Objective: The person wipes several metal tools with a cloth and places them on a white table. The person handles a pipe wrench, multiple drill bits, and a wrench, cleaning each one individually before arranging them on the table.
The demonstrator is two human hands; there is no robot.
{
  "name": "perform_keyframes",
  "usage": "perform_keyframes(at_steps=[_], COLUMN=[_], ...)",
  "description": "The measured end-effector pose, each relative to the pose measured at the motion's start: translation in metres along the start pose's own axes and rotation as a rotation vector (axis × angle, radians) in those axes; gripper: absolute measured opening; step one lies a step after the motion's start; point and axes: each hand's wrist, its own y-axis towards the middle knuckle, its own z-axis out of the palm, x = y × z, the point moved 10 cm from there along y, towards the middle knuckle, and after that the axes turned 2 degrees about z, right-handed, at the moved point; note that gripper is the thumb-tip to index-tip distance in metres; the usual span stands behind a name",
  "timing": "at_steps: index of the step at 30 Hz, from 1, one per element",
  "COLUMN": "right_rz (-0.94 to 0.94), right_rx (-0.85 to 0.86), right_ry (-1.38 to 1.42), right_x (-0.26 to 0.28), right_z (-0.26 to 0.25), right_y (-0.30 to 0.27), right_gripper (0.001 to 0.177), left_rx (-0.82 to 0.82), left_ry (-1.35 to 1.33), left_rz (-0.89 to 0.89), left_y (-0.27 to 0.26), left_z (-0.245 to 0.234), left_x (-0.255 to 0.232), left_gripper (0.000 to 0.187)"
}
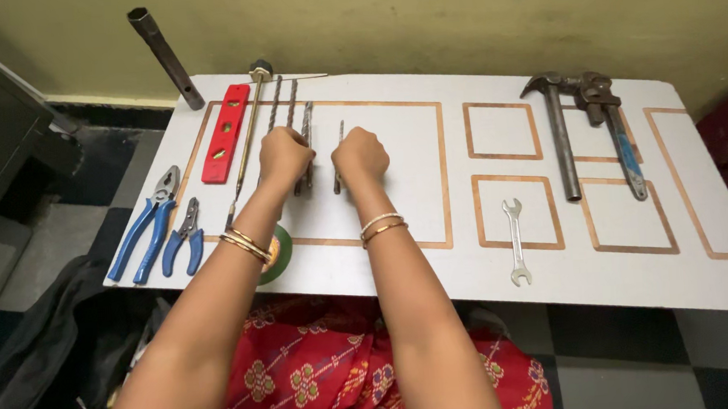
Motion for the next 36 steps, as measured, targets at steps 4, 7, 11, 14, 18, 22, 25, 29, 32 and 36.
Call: perform_keyframes(at_steps=[4, 7, 11, 14, 18, 22, 25, 29, 32, 36], right_rz=[-0.017, -0.044, -0.07, -0.06, -0.072, -0.063, -0.067, -0.073, -0.066, -0.023], right_rx=[-0.042, -0.037, -0.069, -0.088, -0.088, -0.087, -0.087, -0.074, -0.075, -0.04], right_ry=[0.028, 0.046, 0.062, 0.07, 0.061, 0.055, 0.049, 0.047, 0.044, 0.05], right_x=[-0.009, -0.01, -0.009, -0.011, -0.011, -0.012, -0.011, -0.01, -0.008, -0.002], right_z=[-0.01, -0.006, -0.005, -0.003, 0.002, 0.001, -0.001, -0.002, -0.003, 0.002], right_y=[-0.005, -0.011, -0.011, -0.009, -0.008, -0.008, -0.009, -0.012, -0.014, -0.016], right_gripper=[0.017, 0.017, 0.016, 0.015, 0.014, 0.013, 0.012, 0.01, 0.009, 0.01], left_rx=[-0.039, -0.026, -0.023, 0.026, 0.028, 0.018, 0.021, -0.053, -0.1, -0.159], left_ry=[0.136, 0.221, 0.359, 0.418, 0.438, 0.406, 0.422, 0.364, 0.226, 0.046], left_rz=[0.044, 0.105, 0.013, 0.045, 0.012, 0.01, 0.05, 0.197, 0.178, 0.169], left_y=[-0.006, -0.008, -0.007, -0.007, -0.006, -0.005, -0.006, -0.015, -0.024, -0.057], left_z=[0.014, 0.027, 0.037, 0.046, 0.045, 0.043, 0.04, 0.009, -0.036, -0.091], left_x=[-0.013, -0.024, -0.021, -0.026, -0.022, -0.023, -0.032, -0.053, -0.049, -0.03], left_gripper=[0.011, 0.013, 0.015, 0.016, 0.016, 0.016, 0.015, 0.012, 0.021, 0.02])
